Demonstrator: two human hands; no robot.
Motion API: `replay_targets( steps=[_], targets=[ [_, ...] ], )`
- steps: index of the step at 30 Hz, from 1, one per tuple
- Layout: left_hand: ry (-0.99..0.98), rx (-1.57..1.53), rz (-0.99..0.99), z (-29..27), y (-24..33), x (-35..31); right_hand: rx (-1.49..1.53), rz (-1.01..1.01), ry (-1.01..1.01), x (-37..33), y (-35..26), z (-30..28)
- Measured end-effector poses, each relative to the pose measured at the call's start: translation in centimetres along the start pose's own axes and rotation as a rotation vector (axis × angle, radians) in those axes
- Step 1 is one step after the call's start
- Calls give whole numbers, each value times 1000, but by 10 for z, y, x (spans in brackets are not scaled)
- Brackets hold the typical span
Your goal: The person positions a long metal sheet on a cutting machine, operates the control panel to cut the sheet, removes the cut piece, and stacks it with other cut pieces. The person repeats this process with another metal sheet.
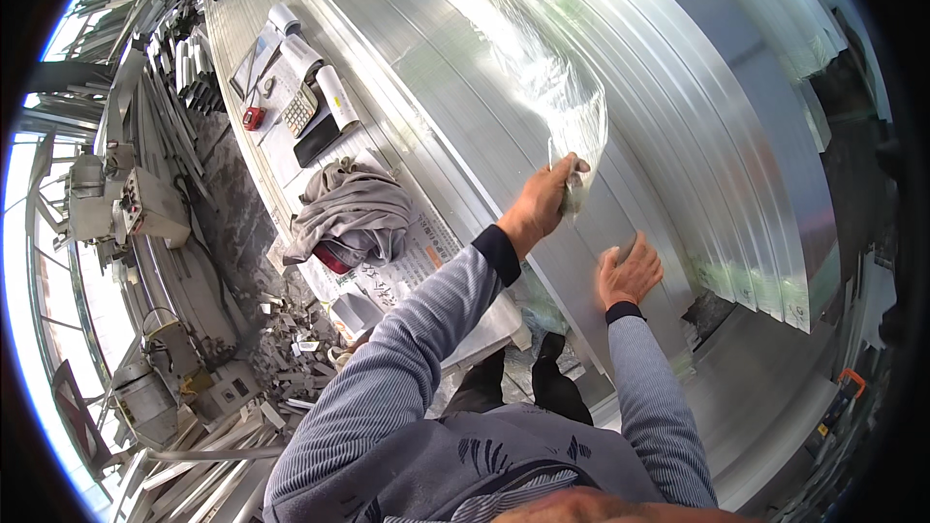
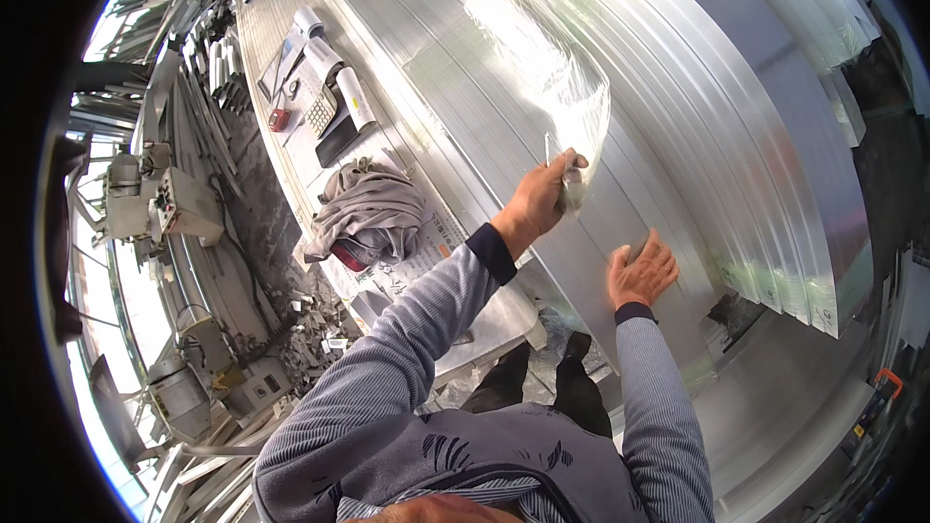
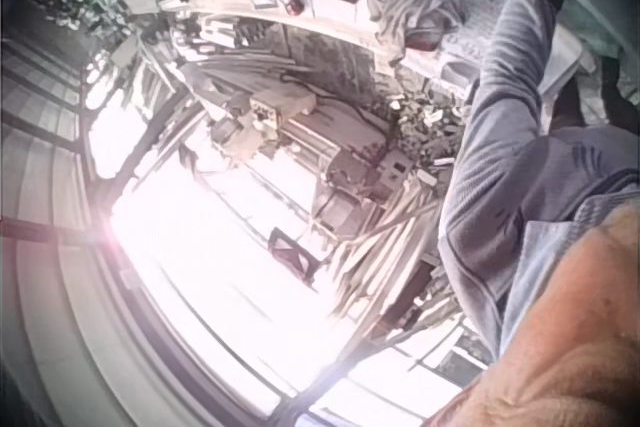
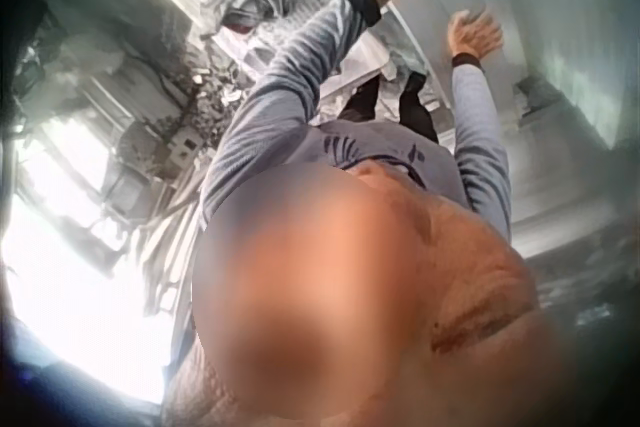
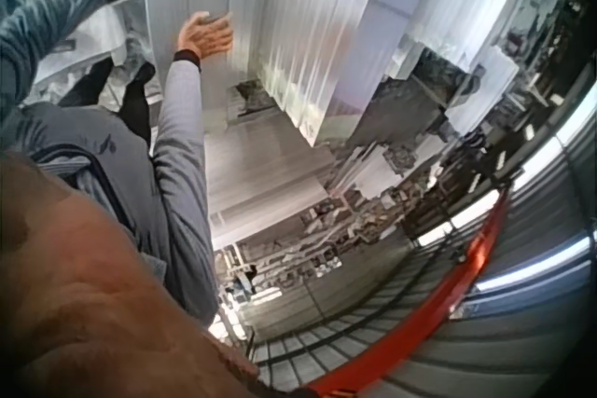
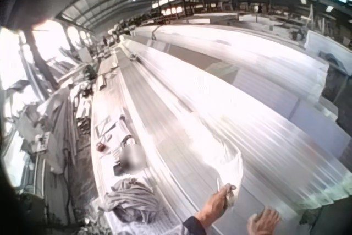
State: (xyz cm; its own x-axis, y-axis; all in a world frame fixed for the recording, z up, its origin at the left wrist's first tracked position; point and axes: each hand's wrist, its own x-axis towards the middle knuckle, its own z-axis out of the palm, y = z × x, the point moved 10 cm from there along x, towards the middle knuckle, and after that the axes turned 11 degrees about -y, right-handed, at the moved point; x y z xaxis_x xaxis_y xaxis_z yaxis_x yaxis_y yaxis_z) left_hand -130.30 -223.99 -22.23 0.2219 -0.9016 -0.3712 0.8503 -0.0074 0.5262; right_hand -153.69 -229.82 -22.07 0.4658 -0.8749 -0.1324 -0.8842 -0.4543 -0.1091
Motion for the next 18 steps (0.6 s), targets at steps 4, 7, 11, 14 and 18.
replay_targets(
  steps=[4, 7, 11, 14, 18],
  targets=[
    [94, 25, -321, 34, -149, -127, 1, 43, -153, 0, 13, 13],
    [-73, 52, -475, 63, -220, -218, -14, -37, -60, -3, 10, 6],
    [-235, 296, -656, 88, -251, -302, 22, 33, -79, -3, 19, 14],
    [-320, 319, -700, 127, -262, -337, 83, 6, -3, -8, 20, 4],
    [-387, 12, -650, 195, -272, -381, 210, -225, 143, -49, 20, -30]
  ],
)
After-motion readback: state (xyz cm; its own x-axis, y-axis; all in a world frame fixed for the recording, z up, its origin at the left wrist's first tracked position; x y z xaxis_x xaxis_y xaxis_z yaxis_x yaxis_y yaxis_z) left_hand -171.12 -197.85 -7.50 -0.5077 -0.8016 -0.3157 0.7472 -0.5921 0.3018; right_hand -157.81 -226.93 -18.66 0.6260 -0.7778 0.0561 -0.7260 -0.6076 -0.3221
